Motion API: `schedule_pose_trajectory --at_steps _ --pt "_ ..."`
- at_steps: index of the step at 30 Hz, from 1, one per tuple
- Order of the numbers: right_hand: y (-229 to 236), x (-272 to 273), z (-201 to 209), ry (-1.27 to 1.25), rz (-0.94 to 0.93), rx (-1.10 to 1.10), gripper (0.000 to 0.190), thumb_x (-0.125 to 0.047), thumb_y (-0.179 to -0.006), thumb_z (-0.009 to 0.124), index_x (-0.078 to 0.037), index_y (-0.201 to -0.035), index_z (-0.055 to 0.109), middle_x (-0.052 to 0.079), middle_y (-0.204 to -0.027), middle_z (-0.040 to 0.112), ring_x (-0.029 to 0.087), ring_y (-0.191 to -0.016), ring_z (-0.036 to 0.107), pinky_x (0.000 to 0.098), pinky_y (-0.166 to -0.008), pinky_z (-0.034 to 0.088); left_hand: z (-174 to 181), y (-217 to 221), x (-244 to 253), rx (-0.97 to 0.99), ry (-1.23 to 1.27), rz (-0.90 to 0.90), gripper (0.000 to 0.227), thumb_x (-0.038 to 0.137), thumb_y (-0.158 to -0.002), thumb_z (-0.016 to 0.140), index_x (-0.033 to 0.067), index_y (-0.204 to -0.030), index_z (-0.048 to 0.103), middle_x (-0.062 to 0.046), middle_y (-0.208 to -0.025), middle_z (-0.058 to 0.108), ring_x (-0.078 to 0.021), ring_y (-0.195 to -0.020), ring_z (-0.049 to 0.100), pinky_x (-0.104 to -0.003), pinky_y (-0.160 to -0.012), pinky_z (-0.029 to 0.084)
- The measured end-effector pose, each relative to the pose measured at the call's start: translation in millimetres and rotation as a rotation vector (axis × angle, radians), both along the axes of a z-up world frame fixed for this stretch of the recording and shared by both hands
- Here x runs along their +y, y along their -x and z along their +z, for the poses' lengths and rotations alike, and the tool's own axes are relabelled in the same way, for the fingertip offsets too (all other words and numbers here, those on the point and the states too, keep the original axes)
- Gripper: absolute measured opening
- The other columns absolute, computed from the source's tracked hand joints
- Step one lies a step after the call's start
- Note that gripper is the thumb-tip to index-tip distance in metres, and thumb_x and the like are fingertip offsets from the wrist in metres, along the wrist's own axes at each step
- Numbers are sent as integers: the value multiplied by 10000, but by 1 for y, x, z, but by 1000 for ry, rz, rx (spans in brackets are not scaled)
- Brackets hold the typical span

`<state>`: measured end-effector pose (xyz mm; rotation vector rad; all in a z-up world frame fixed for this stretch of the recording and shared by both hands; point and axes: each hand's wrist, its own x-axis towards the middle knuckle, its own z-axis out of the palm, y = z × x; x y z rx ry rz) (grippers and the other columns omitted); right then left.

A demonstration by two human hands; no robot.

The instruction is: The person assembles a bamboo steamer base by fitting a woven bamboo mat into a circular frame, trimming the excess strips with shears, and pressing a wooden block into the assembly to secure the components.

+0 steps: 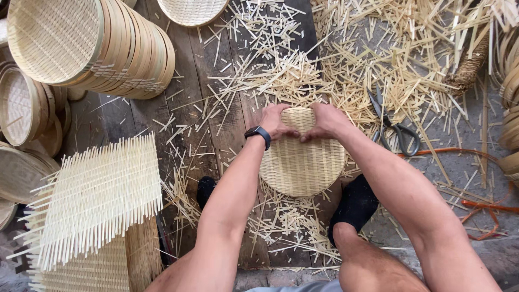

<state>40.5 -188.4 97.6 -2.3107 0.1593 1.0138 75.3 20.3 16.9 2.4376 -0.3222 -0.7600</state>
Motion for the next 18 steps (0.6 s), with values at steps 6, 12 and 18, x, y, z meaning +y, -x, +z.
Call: schedule_pose_trajectory --at_steps 6,12,18 --pt "8 5 -1 62 -67 -4 719 -438 -544 995 -47 -1069 699 140 -911 749 259 -828 725 404 -797 625 24 3 -15 -57 -171 -18 893 457 -452 1007 118 -1220 703 -131 -1152 599 -310 -1175 534 -423 -1068 433" --pt "17 4 -2 75 -60 -142 711 -448 -601 971 -12 -1075 670 164 -899 741 276 -828 727 439 -783 622 65 14 -17 -130 -198 -8 806 418 -507 985 109 -1192 692 -123 -1113 598 -310 -1154 548 -438 -1012 461" --pt "23 7 5 82 -49 -171 914 -502 -564 980 -2 -1225 596 196 -1049 702 334 -967 707 471 -866 582 77 23 -19 -190 -267 -64 792 451 -594 944 111 -1246 649 -123 -1192 602 -313 -1202 556 -450 -1028 473"
